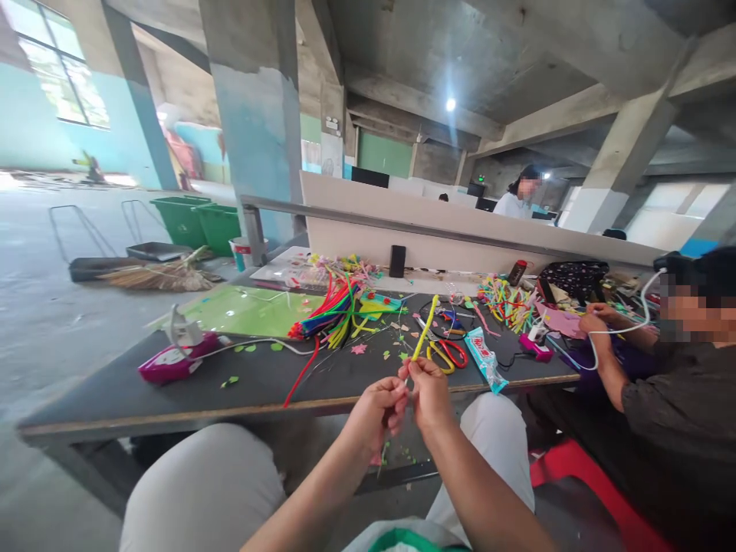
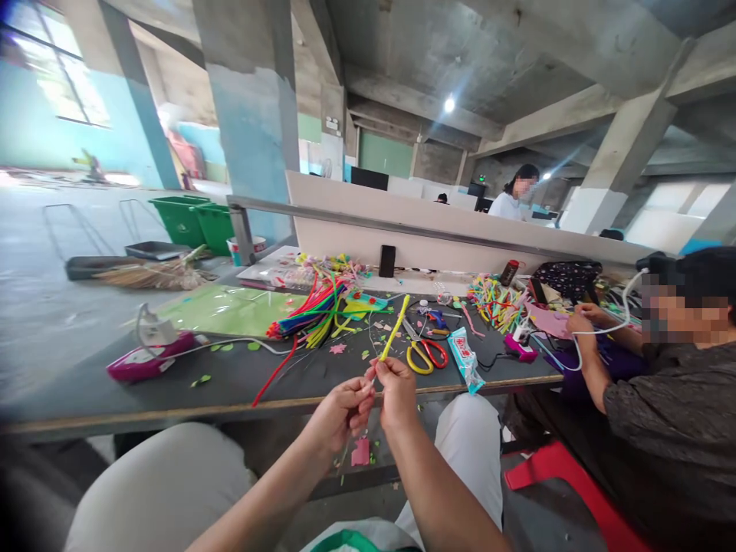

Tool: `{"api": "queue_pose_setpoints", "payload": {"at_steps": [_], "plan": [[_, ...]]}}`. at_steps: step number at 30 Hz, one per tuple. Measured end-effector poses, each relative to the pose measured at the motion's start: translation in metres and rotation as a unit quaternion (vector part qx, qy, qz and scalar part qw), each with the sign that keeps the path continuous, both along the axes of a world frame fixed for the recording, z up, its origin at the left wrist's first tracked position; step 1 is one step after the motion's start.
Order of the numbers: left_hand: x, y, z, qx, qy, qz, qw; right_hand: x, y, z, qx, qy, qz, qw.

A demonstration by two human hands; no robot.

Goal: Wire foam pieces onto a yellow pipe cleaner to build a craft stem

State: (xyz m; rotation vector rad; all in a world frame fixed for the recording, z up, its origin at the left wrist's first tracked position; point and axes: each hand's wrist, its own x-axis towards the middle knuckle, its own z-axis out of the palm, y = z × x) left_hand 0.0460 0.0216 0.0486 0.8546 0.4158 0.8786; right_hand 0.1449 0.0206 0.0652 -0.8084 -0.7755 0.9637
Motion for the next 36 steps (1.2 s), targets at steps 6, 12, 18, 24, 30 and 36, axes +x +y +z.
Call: {"api": "queue_pose_setpoints", "payload": {"at_steps": [6,12,18,24,30,36], "plan": [[-0.005,-0.014,-0.021,-0.055,-0.174,-0.088,0.979,-0.005,-0.012,0.006,-0.028,-0.031,0.081,0.996],[-0.017,-0.004,-0.013,0.006,0.069,0.032,0.997,0.018,0.012,0.009,-0.009,-0.081,-0.116,0.99],[0.0,-0.001,-0.032,0.186,0.257,0.213,0.924,0.02,0.022,0.002,-0.009,-0.075,-0.163,0.984],[0.011,-0.003,-0.035,0.335,0.364,0.306,0.813,0.017,0.025,-0.006,-0.029,-0.083,-0.172,0.981],[0.008,-0.003,-0.032,0.192,0.248,0.225,0.922,0.019,0.024,-0.011,-0.032,-0.068,-0.162,0.984],[0.002,-0.008,-0.038,-0.073,-0.069,-0.063,0.993,0.016,0.022,-0.014,-0.015,0.001,-0.09,0.996]]}}
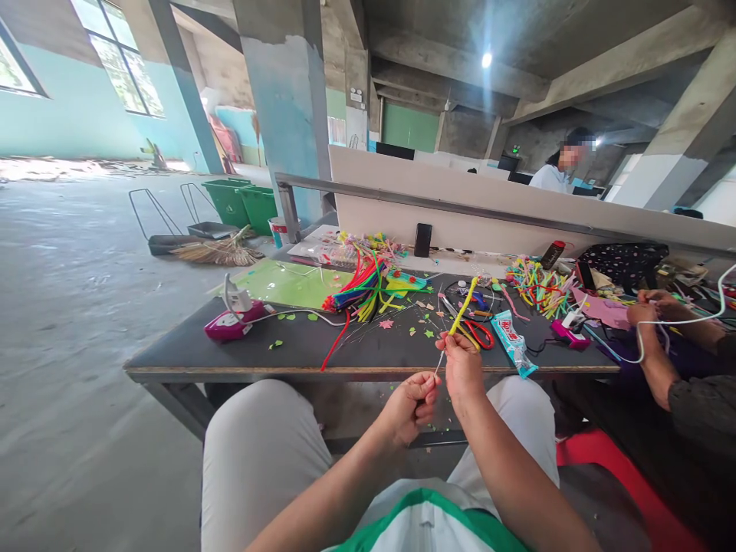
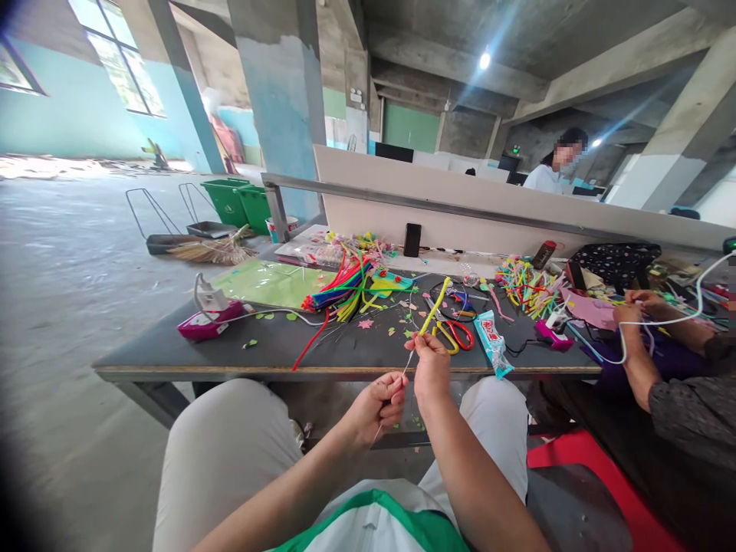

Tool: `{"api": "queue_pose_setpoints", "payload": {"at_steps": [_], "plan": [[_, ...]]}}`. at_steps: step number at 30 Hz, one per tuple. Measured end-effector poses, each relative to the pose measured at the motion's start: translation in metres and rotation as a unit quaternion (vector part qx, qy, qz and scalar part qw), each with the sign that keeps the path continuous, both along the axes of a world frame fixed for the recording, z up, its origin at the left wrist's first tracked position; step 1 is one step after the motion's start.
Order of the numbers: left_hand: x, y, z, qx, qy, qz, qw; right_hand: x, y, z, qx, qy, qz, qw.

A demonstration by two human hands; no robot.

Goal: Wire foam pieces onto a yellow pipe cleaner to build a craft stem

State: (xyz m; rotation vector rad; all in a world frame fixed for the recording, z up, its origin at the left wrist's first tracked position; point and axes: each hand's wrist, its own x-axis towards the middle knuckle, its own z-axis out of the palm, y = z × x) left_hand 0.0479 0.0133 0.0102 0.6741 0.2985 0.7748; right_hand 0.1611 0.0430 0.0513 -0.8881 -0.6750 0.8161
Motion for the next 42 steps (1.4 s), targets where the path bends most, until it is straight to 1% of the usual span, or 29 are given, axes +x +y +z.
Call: {"api": "queue_pose_setpoints", "payload": {"at_steps": [2,3,5,6,8,11,14,17,19,21,23,26,29,31,34,36,38,40,42], "plan": [[0.003,-0.005,-0.006,-0.04,-0.077,-0.042,0.995,-0.002,0.0,-0.001,0.013,0.01,0.017,1.0],[0.006,-0.007,-0.008,-0.054,-0.108,-0.054,0.991,-0.003,0.0,-0.002,0.015,0.003,0.016,1.0],[0.011,-0.012,-0.012,-0.073,-0.149,-0.06,0.984,-0.004,-0.001,-0.002,0.008,-0.031,0.002,0.999],[0.012,-0.014,-0.013,-0.078,-0.155,-0.057,0.983,-0.003,-0.001,-0.003,0.0,-0.054,-0.006,0.999],[0.012,-0.014,-0.013,-0.066,-0.126,-0.048,0.989,-0.001,-0.004,-0.002,-0.018,-0.098,-0.013,0.995],[0.005,-0.011,-0.005,0.022,-0.012,-0.017,1.0,0.003,-0.01,0.0,-0.025,-0.134,0.004,0.991],[0.0,-0.004,0.006,0.118,0.078,0.05,0.989,0.004,-0.014,0.004,-0.021,-0.134,0.005,0.991],[0.002,0.001,0.016,0.16,0.118,0.108,0.974,0.003,-0.014,0.006,-0.036,-0.13,0.005,0.991],[0.007,0.004,0.019,0.174,0.13,0.127,0.968,0.003,-0.013,0.005,-0.038,-0.122,0.016,0.992],[0.011,0.006,0.018,0.185,0.136,0.131,0.964,0.004,-0.011,0.003,-0.032,-0.112,0.029,0.993],[0.015,0.007,0.015,0.181,0.145,0.133,0.964,0.005,-0.01,0.0,-0.027,-0.109,0.037,0.993],[0.018,0.007,0.008,0.175,0.163,0.142,0.96,0.007,-0.011,-0.003,-0.03,-0.104,0.033,0.994],[0.015,0.009,0.009,0.21,0.169,0.129,0.954,0.009,-0.015,0.0,-0.028,-0.123,0.03,0.992],[0.007,0.012,0.017,0.227,0.163,0.127,0.952,0.009,-0.021,0.004,-0.021,-0.159,0.037,0.986],[-0.006,0.018,0.037,0.208,0.149,0.171,0.952,0.007,-0.031,0.009,-0.02,-0.197,0.069,0.978],[-0.013,0.02,0.052,0.193,0.128,0.196,0.953,0.003,-0.037,0.009,-0.022,-0.199,0.099,0.975],[-0.016,0.02,0.064,0.192,0.112,0.215,0.951,0.0,-0.041,0.009,-0.019,-0.202,0.115,0.972],[-0.016,0.019,0.07,0.194,0.106,0.24,0.945,-0.002,-0.043,0.01,-0.015,-0.217,0.121,0.969],[-0.014,0.019,0.071,0.192,0.1,0.259,0.941,-0.004,-0.044,0.012,-0.012,-0.234,0.127,0.964]]}}
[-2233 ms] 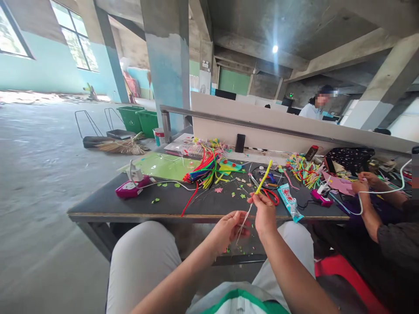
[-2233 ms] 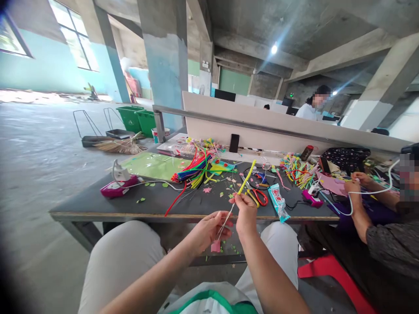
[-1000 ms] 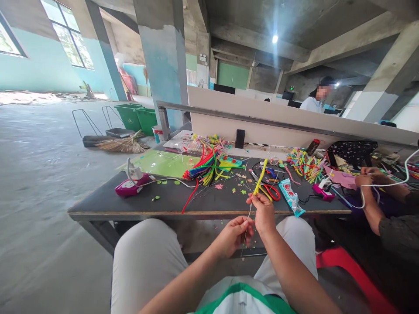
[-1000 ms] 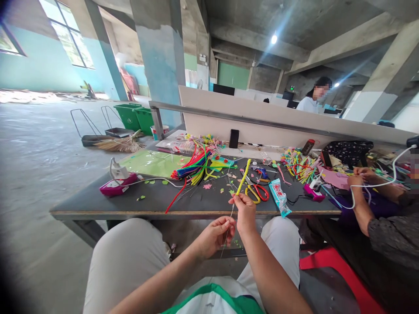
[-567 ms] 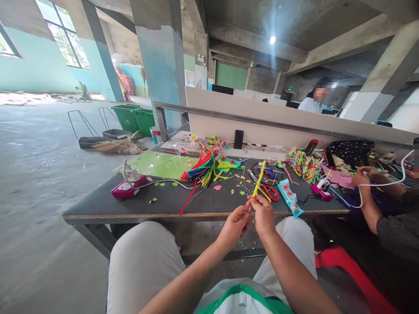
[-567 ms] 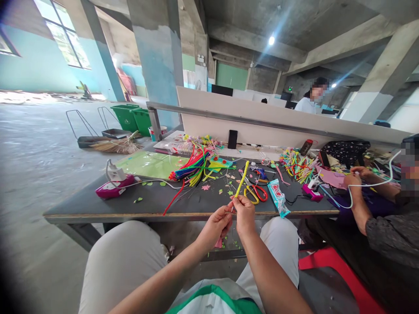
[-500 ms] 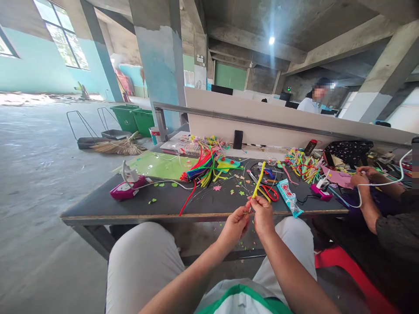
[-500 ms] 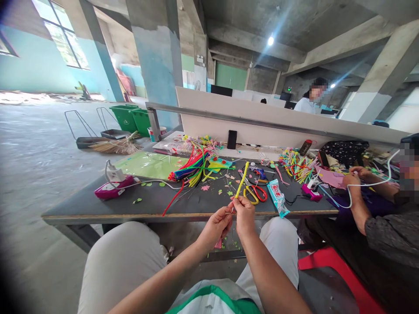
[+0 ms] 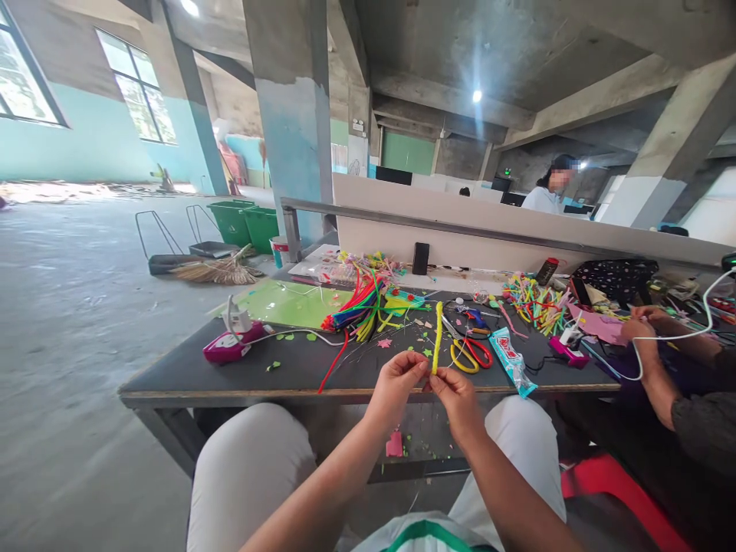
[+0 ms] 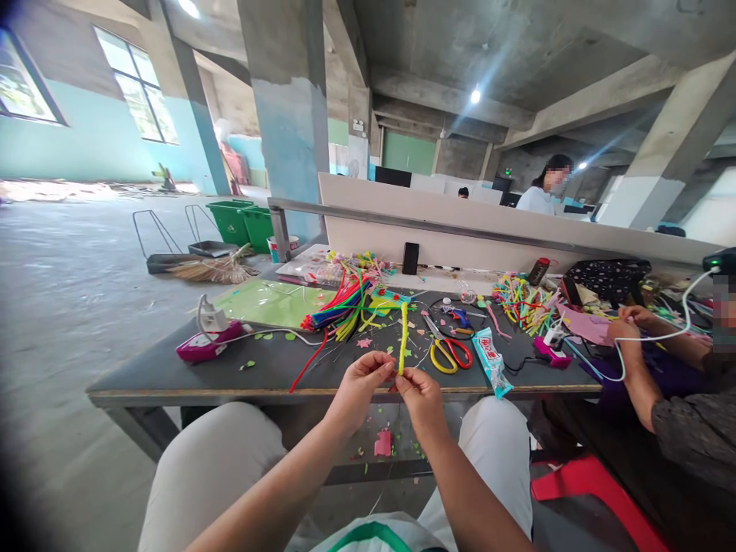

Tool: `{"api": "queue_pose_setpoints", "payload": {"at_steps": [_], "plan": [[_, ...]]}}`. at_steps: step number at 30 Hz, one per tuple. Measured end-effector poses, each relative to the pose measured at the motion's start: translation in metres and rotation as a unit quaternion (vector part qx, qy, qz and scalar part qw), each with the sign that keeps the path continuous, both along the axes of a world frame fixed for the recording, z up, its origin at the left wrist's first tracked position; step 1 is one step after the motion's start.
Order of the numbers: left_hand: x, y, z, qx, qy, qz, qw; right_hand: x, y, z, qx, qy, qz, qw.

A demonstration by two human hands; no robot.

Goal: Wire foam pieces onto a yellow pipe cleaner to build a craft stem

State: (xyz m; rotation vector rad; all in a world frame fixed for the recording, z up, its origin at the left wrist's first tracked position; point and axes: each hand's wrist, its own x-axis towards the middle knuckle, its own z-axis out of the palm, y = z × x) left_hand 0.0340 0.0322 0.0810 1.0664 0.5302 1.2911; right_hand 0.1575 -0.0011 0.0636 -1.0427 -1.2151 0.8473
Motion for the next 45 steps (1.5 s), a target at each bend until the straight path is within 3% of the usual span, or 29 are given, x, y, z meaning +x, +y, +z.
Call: {"api": "queue_pose_setpoints", "payload": {"at_steps": [12,22,28,32,36,41,45], "plan": [[0.013,-0.009,-0.014,-0.014,-0.04,0.081,0.996,-0.009,-0.002,0.004,0.019,-0.025,-0.139,0.99],[0.006,0.001,-0.014,-0.065,-0.026,-0.053,0.996,-0.016,0.001,-0.002,-0.016,0.018,-0.046,0.999],[-0.003,0.012,-0.012,-0.112,-0.035,-0.058,0.991,-0.019,-0.003,-0.013,-0.059,0.176,0.074,0.98],[-0.007,0.02,-0.014,-0.101,-0.046,-0.047,0.993,-0.02,-0.003,-0.019,-0.109,0.221,0.071,0.967],[-0.008,0.022,-0.016,-0.085,-0.023,-0.062,0.994,-0.021,0.002,-0.015,-0.121,0.238,0.061,0.962],[-0.009,0.014,-0.009,-0.081,0.045,-0.098,0.991,-0.022,0.007,-0.008,-0.121,0.235,0.067,0.962],[-0.008,0.009,-0.004,-0.084,0.071,-0.074,0.991,-0.024,0.007,-0.009,-0.117,0.239,0.068,0.962]]}}
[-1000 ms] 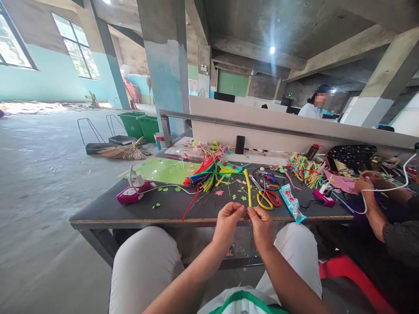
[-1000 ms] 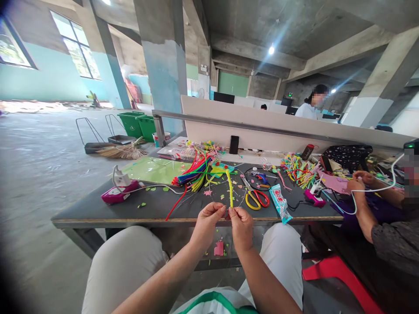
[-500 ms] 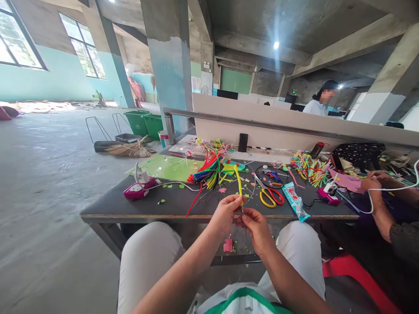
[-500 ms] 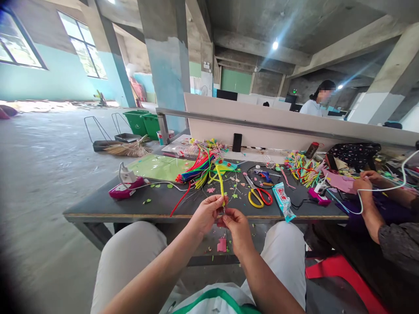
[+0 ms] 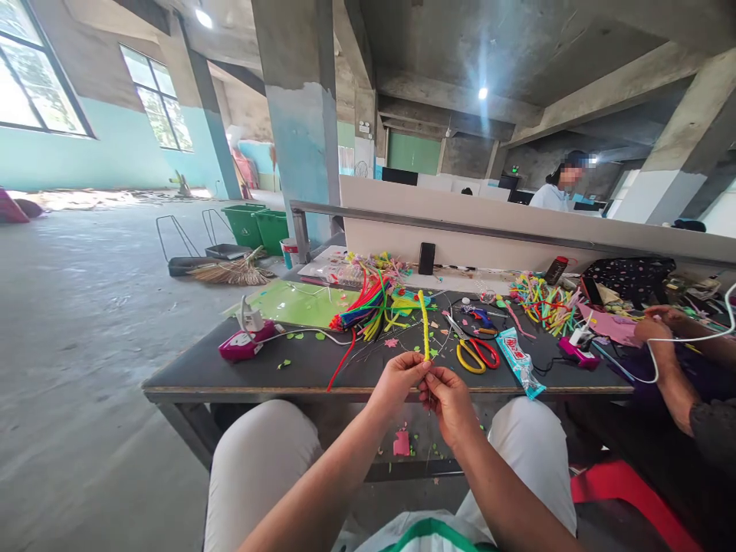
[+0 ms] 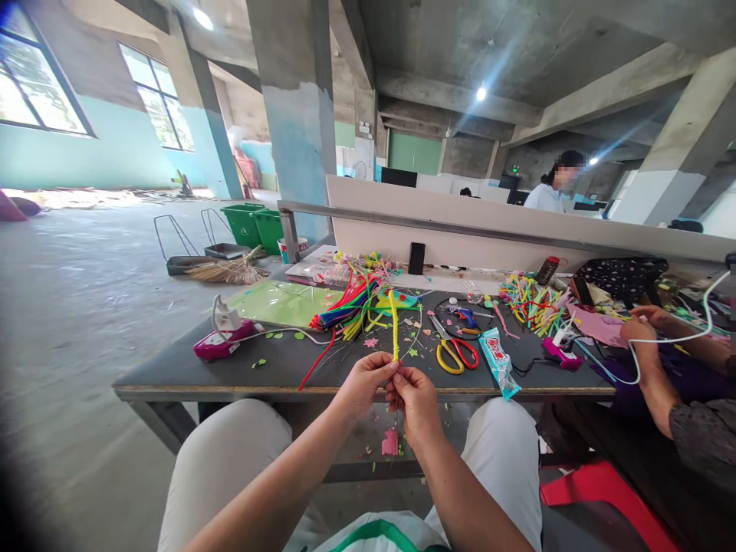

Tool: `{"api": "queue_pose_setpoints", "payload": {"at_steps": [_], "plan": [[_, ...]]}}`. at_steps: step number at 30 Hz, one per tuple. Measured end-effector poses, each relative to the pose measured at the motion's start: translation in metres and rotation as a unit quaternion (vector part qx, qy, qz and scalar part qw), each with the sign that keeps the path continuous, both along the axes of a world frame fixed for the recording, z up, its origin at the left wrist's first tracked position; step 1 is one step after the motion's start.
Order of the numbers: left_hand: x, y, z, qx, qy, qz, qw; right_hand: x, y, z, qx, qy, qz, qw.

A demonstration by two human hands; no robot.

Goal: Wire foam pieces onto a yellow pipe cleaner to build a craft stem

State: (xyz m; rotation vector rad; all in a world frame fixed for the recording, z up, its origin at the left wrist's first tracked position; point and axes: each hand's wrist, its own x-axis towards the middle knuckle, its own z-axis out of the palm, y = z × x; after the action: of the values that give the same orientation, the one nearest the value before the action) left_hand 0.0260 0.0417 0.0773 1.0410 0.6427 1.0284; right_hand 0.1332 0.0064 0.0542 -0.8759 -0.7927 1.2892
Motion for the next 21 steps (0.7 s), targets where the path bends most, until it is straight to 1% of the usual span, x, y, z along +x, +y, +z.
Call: {"api": "queue_pose_setpoints", "payload": {"at_steps": [3,5,7,9,12,14,15,17,19,21], "plan": [[0.001,0.004,-0.001,0.008,-0.018,0.028,0.999,-0.002,0.004,-0.003,0.015,0.009,0.008,1.0],[0.003,0.009,-0.001,0.033,-0.025,0.054,0.998,-0.001,0.011,-0.004,0.038,0.003,0.001,0.999],[0.004,0.017,0.002,0.068,-0.027,0.091,0.993,0.001,0.022,-0.001,0.062,-0.01,-0.012,0.998],[0.005,0.025,0.008,0.099,-0.032,0.12,0.987,0.004,0.034,0.005,0.079,-0.021,-0.014,0.997],[0.004,0.033,0.016,0.129,-0.036,0.129,0.983,0.007,0.049,0.013,0.091,-0.023,0.016,0.995],[0.003,0.034,0.014,0.141,-0.027,0.131,0.981,0.009,0.053,0.012,0.096,-0.012,0.05,0.994],[0.002,0.034,0.01,0.144,-0.017,0.13,0.981,0.01,0.053,0.007,0.096,-0.001,0.068,0.993],[0.002,0.031,-0.004,0.141,0.011,0.123,0.982,0.012,0.05,-0.009,0.088,0.023,0.108,0.99],[0.001,0.025,-0.022,0.128,0.042,0.109,0.985,0.016,0.047,-0.032,0.057,0.036,0.149,0.987],[0.001,0.019,-0.038,0.11,0.066,0.093,0.987,0.019,0.044,-0.055,0.032,0.042,0.175,0.983]]}}
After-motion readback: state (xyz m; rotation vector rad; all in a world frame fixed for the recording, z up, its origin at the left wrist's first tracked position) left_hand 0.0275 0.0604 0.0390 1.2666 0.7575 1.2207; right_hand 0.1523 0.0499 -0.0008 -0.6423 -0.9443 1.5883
